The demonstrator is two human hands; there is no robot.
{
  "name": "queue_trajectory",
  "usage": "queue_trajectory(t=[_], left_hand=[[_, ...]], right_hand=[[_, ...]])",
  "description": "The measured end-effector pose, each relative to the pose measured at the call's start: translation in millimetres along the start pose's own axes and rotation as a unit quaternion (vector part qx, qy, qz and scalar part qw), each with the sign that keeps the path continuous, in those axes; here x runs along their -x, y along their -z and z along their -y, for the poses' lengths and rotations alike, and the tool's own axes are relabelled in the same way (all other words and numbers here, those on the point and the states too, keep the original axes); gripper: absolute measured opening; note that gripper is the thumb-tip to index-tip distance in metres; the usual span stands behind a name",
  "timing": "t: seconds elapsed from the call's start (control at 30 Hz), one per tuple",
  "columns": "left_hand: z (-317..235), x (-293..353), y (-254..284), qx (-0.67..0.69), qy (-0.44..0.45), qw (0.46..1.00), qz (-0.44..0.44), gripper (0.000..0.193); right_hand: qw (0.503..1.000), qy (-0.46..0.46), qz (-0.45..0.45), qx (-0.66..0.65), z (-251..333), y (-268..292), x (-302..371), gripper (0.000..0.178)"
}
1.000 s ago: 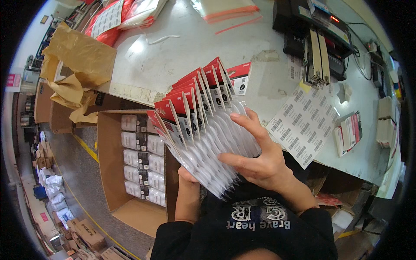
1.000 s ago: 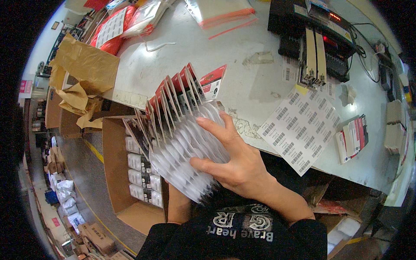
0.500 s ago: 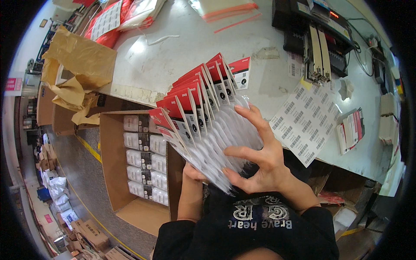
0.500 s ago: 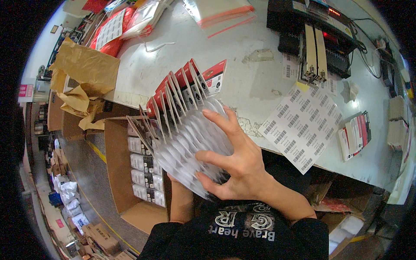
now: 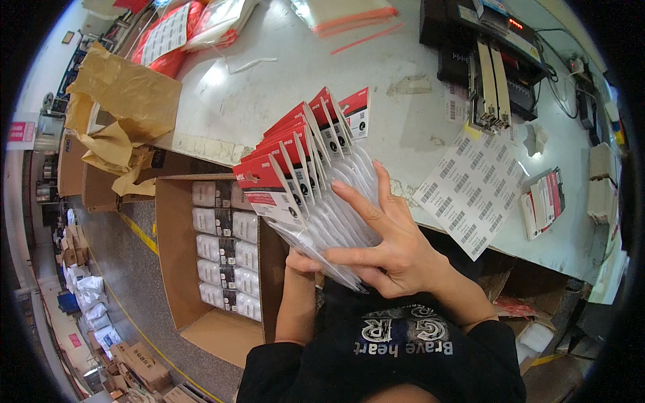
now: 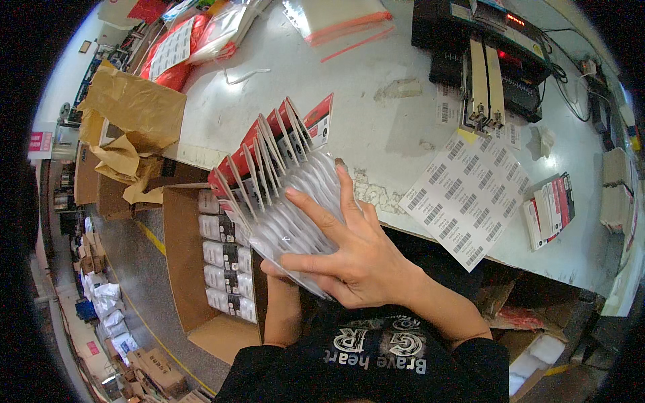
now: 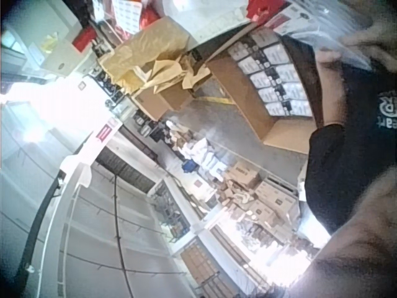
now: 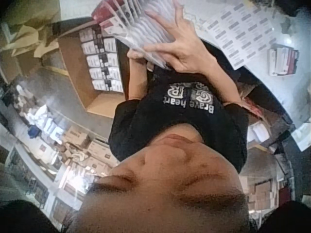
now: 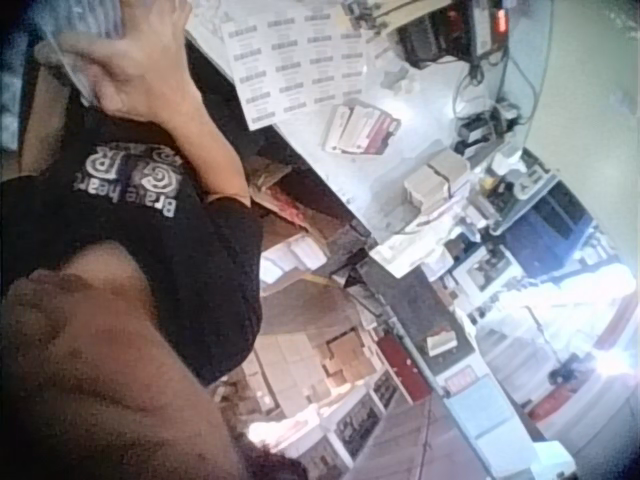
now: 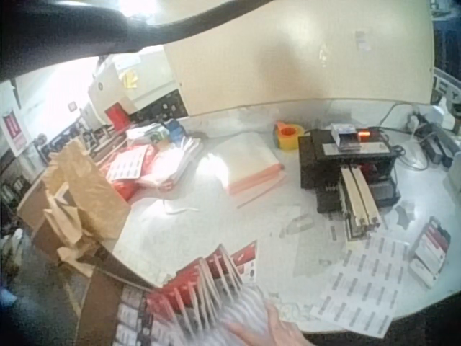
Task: The person packs plastic mixing palettes into clear plastic bags, seals them, and places them into a cardboard box. They also handle printed labels and a label printer on the table.
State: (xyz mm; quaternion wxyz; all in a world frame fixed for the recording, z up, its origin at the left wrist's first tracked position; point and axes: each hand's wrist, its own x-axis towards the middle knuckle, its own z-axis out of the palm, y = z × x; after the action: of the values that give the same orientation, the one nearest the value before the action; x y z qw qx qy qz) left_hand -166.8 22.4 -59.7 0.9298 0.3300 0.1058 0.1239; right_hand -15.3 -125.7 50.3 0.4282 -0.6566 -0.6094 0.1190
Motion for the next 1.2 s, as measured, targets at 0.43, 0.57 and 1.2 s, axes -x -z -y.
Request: queue_trajectory(t=[0.43, 0.57, 1.2], left_hand=[[-24, 14, 39, 0.041, -0.093, 0.991, -0.091, 0.103], [-25, 19, 54, 0.064, -0.12, 0.981, -0.139, 0.102], [-39, 8, 100, 0.106, -0.117, 0.962, -0.225, 0.097]], right_hand=[[0.999, 0.013, 0.052, -0.001, -12, -28, -34, 0.05], [0.989, 0.067, 0.108, -0.071, -25, -35, -58, 0.045], [0.831, -0.395, -0.003, -0.392, -109, -95, -237, 0.04]])
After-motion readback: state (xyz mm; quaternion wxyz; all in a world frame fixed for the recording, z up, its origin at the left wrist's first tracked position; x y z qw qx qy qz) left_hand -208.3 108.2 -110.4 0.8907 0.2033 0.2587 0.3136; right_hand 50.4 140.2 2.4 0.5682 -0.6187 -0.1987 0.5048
